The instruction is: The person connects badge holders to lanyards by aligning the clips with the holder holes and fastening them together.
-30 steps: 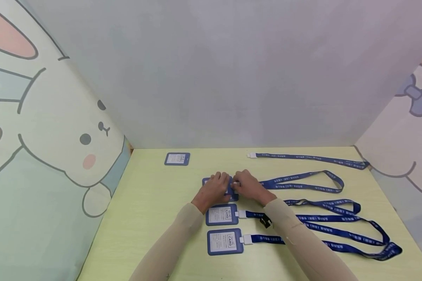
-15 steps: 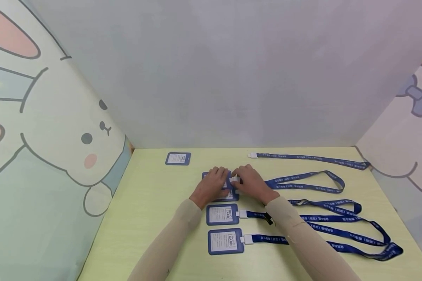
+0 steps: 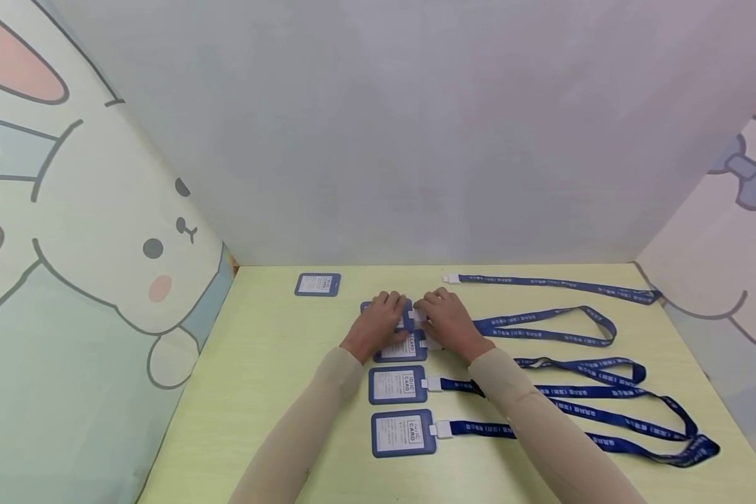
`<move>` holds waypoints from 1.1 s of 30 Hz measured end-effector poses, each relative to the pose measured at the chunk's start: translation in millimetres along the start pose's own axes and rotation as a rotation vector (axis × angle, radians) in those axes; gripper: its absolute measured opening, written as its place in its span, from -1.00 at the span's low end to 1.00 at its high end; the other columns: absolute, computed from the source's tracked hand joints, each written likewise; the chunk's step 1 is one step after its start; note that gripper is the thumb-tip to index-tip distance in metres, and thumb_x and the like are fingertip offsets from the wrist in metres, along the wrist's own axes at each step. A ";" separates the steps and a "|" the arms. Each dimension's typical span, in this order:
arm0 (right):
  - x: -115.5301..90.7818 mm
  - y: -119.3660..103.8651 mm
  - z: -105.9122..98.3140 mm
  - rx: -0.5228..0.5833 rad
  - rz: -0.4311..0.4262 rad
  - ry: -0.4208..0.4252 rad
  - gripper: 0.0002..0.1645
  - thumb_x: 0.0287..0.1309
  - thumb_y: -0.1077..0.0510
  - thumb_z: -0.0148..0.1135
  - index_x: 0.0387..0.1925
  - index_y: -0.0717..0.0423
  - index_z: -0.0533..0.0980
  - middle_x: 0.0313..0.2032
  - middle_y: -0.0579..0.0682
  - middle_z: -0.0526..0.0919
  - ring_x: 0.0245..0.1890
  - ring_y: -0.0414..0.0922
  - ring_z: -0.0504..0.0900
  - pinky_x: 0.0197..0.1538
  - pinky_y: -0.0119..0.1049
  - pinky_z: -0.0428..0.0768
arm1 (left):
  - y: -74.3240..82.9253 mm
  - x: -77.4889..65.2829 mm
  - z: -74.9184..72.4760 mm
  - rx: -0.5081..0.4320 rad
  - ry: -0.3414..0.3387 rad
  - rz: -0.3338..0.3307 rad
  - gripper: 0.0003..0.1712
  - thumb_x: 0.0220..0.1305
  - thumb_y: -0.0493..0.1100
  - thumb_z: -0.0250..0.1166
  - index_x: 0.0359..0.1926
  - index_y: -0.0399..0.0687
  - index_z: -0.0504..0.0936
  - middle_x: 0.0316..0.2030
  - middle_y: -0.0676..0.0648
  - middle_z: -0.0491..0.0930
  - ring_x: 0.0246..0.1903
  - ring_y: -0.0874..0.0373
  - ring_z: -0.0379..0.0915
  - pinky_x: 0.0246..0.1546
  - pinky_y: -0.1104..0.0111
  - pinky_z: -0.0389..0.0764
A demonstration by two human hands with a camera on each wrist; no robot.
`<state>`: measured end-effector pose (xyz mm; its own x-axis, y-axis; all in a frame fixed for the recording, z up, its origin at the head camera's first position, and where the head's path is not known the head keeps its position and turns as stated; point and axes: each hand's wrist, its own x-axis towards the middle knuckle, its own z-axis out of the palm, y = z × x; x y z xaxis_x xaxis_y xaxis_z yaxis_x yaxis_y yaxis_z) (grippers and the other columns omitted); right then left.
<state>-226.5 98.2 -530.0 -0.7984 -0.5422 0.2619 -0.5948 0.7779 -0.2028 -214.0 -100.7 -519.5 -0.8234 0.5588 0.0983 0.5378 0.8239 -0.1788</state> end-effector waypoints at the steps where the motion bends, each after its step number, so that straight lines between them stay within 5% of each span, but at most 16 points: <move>1: 0.7 0.1 0.5 -0.006 0.005 -0.005 -0.64 0.27 0.20 0.49 0.09 0.08 0.70 -0.06 -0.01 0.74 0.06 0.01 0.59 0.25 -0.02 0.58 | -0.8 1.2 0.4 0.004 -0.009 0.001 -0.15 0.36 0.28 0.41 0.43 -0.18 0.48 0.17 -0.12 0.59 0.08 0.05 0.51 0.24 0.30 0.61; 11: 10.4 2.8 9.1 -0.020 0.036 -0.021 -0.66 0.33 0.19 0.44 0.11 0.07 0.67 -0.02 0.01 0.77 -0.01 -0.01 0.56 0.27 -0.01 0.56 | -8.8 14.9 9.3 0.014 -0.055 -0.001 -0.17 0.34 0.28 0.43 0.41 -0.15 0.50 0.15 -0.10 0.59 0.04 0.07 0.50 0.19 0.27 0.64; 25: 18.4 6.5 19.1 -0.048 0.045 -0.013 -0.72 0.31 0.24 0.44 0.03 0.11 0.69 -0.13 0.02 0.76 -0.12 -0.01 0.53 0.03 -0.05 0.60 | -14.6 26.0 16.6 -0.029 -0.117 -0.007 -0.19 0.37 0.23 0.43 0.41 -0.18 0.51 0.19 -0.11 0.57 0.04 0.05 0.49 0.17 0.22 0.65; 33: 20.6 5.6 20.0 -0.050 0.070 -0.057 -0.74 0.37 0.22 0.39 0.06 0.11 0.69 -0.10 0.04 0.76 -0.11 0.01 0.55 0.01 -0.05 0.61 | -17.0 28.3 15.1 -0.062 -0.184 -0.001 -0.22 0.46 0.21 0.34 0.47 -0.18 0.46 0.28 -0.12 0.54 0.17 0.02 0.49 0.28 0.17 0.60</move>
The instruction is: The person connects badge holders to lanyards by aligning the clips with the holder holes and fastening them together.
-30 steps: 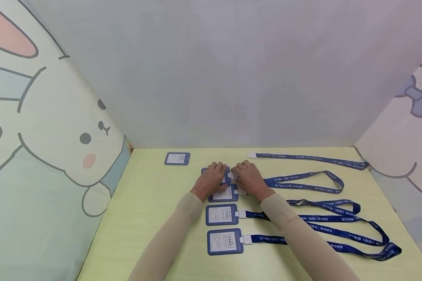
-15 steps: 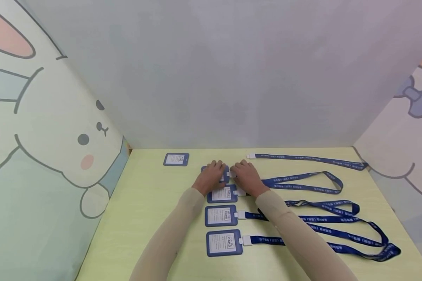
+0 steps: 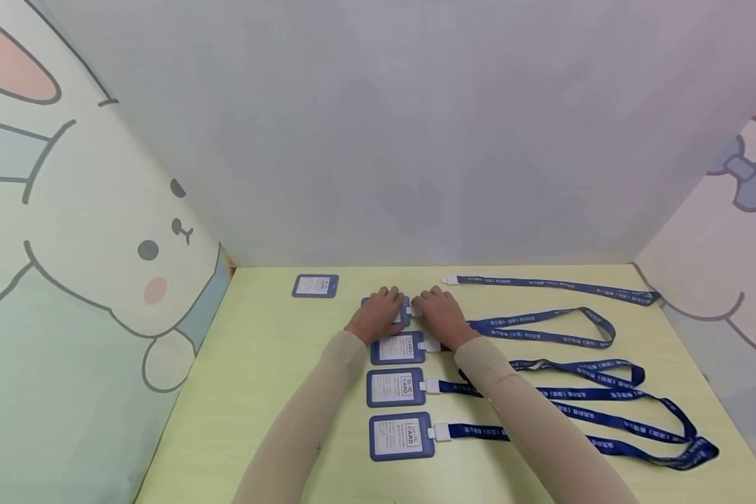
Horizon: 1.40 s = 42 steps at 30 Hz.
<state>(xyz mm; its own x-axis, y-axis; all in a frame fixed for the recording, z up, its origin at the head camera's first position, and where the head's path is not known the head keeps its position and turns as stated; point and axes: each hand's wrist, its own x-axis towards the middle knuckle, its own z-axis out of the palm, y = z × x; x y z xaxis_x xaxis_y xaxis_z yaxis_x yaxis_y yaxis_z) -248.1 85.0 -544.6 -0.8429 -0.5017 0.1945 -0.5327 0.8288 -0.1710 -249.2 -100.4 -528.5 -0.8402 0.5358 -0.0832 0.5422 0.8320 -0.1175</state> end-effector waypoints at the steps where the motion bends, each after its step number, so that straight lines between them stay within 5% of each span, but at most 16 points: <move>1: 0.1 -0.2 -0.2 -0.004 0.004 -0.011 -0.74 0.38 0.21 0.38 0.07 0.11 0.68 -0.10 0.04 0.76 -0.11 0.01 0.55 0.01 -0.05 0.61 | 0.0 0.1 -0.3 -0.006 -0.007 -0.001 -0.23 0.47 0.21 0.33 0.47 -0.17 0.46 0.28 -0.12 0.54 0.19 0.02 0.49 0.30 0.16 0.59; 13: 1.3 -2.2 -2.4 -0.027 0.022 -0.109 -0.69 0.45 0.18 0.32 0.16 0.08 0.66 -0.05 0.03 0.69 -0.12 -0.01 0.50 0.03 -0.07 0.61 | -2.1 2.5 1.8 0.013 -0.093 -0.007 -0.24 0.56 0.26 0.18 0.54 -0.10 0.39 0.35 -0.10 0.49 0.29 0.02 0.46 0.32 0.07 0.59; 27: 1.7 2.1 4.2 -0.063 -0.003 -0.118 -0.69 0.46 0.20 0.30 0.17 0.11 0.66 -0.09 0.07 0.63 -0.13 0.01 0.50 0.02 -0.06 0.61 | -1.7 -0.9 8.3 -0.018 -0.088 -0.036 -0.23 0.56 0.29 0.15 0.57 -0.02 0.37 0.36 -0.06 0.47 0.29 0.06 0.43 0.37 0.14 0.53; 34: -3.8 9.0 -1.7 -0.040 0.011 -0.080 -0.66 0.46 0.16 0.31 0.18 0.16 0.65 -0.07 0.08 0.65 -0.12 0.02 0.53 0.01 -0.05 0.63 | -9.8 -5.4 10.1 -0.057 -0.055 -0.050 -0.24 0.58 0.26 0.15 0.56 -0.09 0.38 0.36 -0.10 0.48 0.35 0.00 0.42 0.44 0.10 0.46; 42: -8.9 36.8 -12.3 0.025 0.069 0.041 -0.61 0.39 0.17 0.38 0.15 0.30 0.63 -0.03 0.17 0.68 -0.03 0.12 0.61 0.13 0.00 0.65 | -40.4 -15.7 14.4 -0.122 0.048 -0.168 -0.29 0.60 0.15 0.18 0.53 -0.20 0.39 0.37 -0.21 0.48 0.40 -0.14 0.38 0.49 -0.01 0.37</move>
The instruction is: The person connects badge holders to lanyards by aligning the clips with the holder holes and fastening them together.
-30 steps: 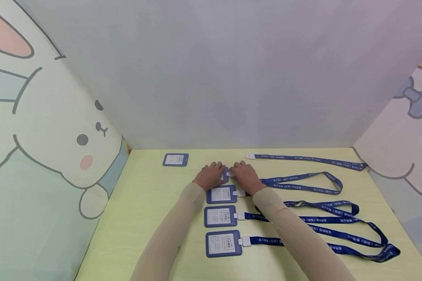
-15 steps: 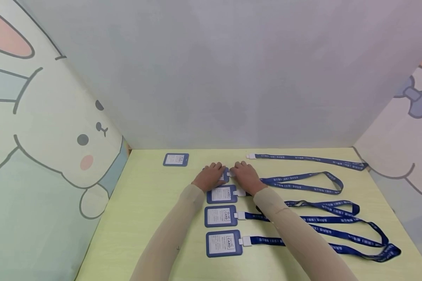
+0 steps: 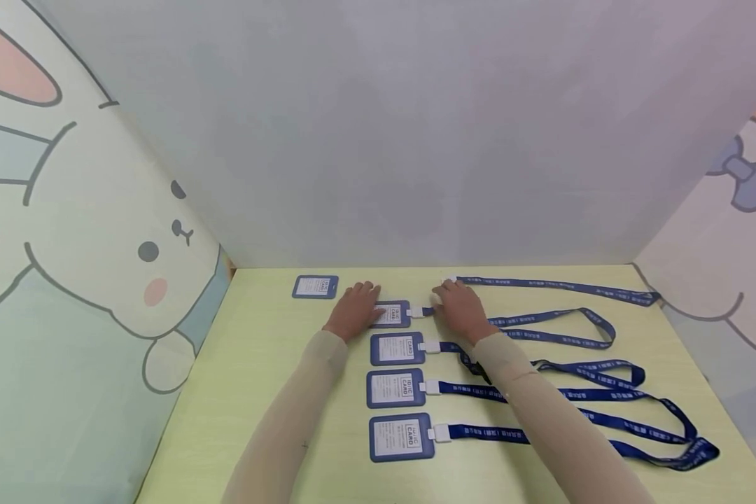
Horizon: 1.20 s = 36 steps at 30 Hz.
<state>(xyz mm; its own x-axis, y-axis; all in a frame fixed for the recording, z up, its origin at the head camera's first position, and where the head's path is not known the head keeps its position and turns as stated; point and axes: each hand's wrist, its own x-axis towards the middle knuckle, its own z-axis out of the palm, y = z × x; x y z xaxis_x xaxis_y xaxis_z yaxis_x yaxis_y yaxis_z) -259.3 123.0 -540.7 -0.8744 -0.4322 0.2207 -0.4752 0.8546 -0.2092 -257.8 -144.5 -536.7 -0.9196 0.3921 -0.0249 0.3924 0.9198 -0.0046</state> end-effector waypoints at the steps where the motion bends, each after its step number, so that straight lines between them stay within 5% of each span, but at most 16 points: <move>1: 0.0 4.1 -0.5 0.002 0.008 0.007 -0.61 0.40 0.17 0.37 0.15 0.31 0.63 -0.02 0.18 0.68 -0.01 0.13 0.61 0.14 0.01 0.65 | -4.2 -0.8 -0.5 0.003 0.014 -0.015 -0.29 0.59 0.14 0.19 0.52 -0.21 0.39 0.37 -0.23 0.48 0.41 -0.15 0.38 0.48 -0.04 0.37; 14: 1.0 33.9 -4.7 0.031 0.090 -0.026 -0.55 0.56 0.09 0.16 0.25 0.32 0.58 0.11 0.25 0.66 0.11 0.20 0.60 0.20 0.08 0.63 | -48.4 -9.4 1.8 0.175 0.038 -0.118 -0.13 0.50 0.24 0.26 0.58 -0.18 0.30 0.44 -0.25 0.43 0.48 -0.22 0.28 0.54 -0.09 0.24; 30: 9.8 38.5 -14.3 -0.010 0.071 -0.037 -0.54 0.43 0.17 0.31 0.24 0.35 0.55 0.16 0.31 0.64 0.16 0.28 0.58 0.18 0.16 0.64 | -91.7 -16.4 -0.4 -0.024 -0.031 -0.221 -0.03 0.48 0.20 0.31 0.60 -0.31 0.18 0.53 -0.39 0.25 0.51 -0.34 0.19 0.54 -0.23 0.16; 36: 15.6 34.7 -16.5 -0.004 0.108 -0.097 -0.52 0.46 0.17 0.30 0.27 0.35 0.53 0.21 0.31 0.62 0.22 0.29 0.56 0.23 0.18 0.61 | -101.7 -16.1 0.7 -0.033 -0.055 -0.219 -0.02 0.50 0.19 0.29 0.61 -0.34 0.14 0.55 -0.43 0.20 0.52 -0.37 0.16 0.53 -0.23 0.16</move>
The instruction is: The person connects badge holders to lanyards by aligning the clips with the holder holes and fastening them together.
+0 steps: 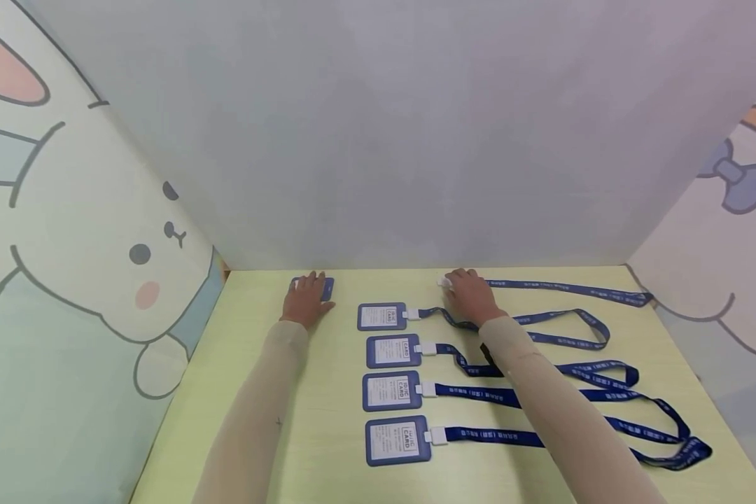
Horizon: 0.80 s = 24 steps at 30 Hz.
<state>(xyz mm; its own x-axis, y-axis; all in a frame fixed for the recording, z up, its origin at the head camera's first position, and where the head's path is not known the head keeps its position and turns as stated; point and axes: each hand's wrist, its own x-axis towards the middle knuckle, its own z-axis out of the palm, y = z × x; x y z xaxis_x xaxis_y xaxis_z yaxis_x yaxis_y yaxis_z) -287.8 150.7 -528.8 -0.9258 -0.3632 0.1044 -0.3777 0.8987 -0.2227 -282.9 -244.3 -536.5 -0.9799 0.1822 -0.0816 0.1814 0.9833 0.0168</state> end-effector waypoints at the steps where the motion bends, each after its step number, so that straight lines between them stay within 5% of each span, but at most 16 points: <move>1: 0.6 -0.2 -0.4 0.003 0.008 -0.012 -0.52 0.46 0.17 0.29 0.28 0.35 0.53 0.22 0.31 0.61 0.23 0.29 0.55 0.25 0.18 0.60 | -1.0 0.5 0.4 -0.006 -0.007 0.003 -0.02 0.51 0.18 0.28 0.61 -0.35 0.12 0.55 -0.43 0.18 0.52 -0.38 0.15 0.54 -0.23 0.14; 14: 3.0 6.9 0.4 -0.008 0.019 -0.045 -0.52 0.47 0.19 0.27 0.30 0.34 0.53 0.23 0.30 0.63 0.22 0.29 0.56 0.26 0.17 0.60 | -15.4 4.0 8.8 -0.142 -0.056 0.011 0.00 0.56 0.19 0.20 0.64 -0.37 0.01 0.59 -0.41 0.09 0.56 -0.40 0.03 0.57 -0.21 0.05; 19: 1.0 8.6 3.9 -0.038 -0.011 -0.012 -0.60 0.43 0.24 0.29 0.21 0.34 0.58 0.12 0.30 0.67 0.09 0.28 0.60 0.13 0.16 0.65 | -17.6 7.0 7.0 -0.141 -0.057 0.042 0.00 0.53 0.16 0.26 0.63 -0.37 0.04 0.53 -0.42 0.22 0.52 -0.41 0.13 0.53 -0.20 0.18; 24: 0.9 8.4 6.9 -0.035 -0.016 0.006 -0.60 0.41 0.24 0.31 0.20 0.33 0.58 0.06 0.29 0.67 0.04 0.25 0.58 0.11 0.15 0.64 | -19.3 6.9 -4.0 -0.161 -0.139 0.032 -0.03 0.52 0.08 0.30 0.65 -0.29 0.04 0.53 -0.41 0.21 0.51 -0.40 0.14 0.43 -0.26 0.33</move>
<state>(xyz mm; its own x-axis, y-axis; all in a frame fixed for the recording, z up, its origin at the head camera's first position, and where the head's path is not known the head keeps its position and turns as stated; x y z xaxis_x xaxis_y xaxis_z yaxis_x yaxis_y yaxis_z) -291.9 156.3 -537.3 -0.9195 -0.3762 0.1139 -0.3918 0.9008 -0.1874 -293.5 -262.0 -533.4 -0.9508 0.2230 -0.2153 0.1859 0.9660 0.1795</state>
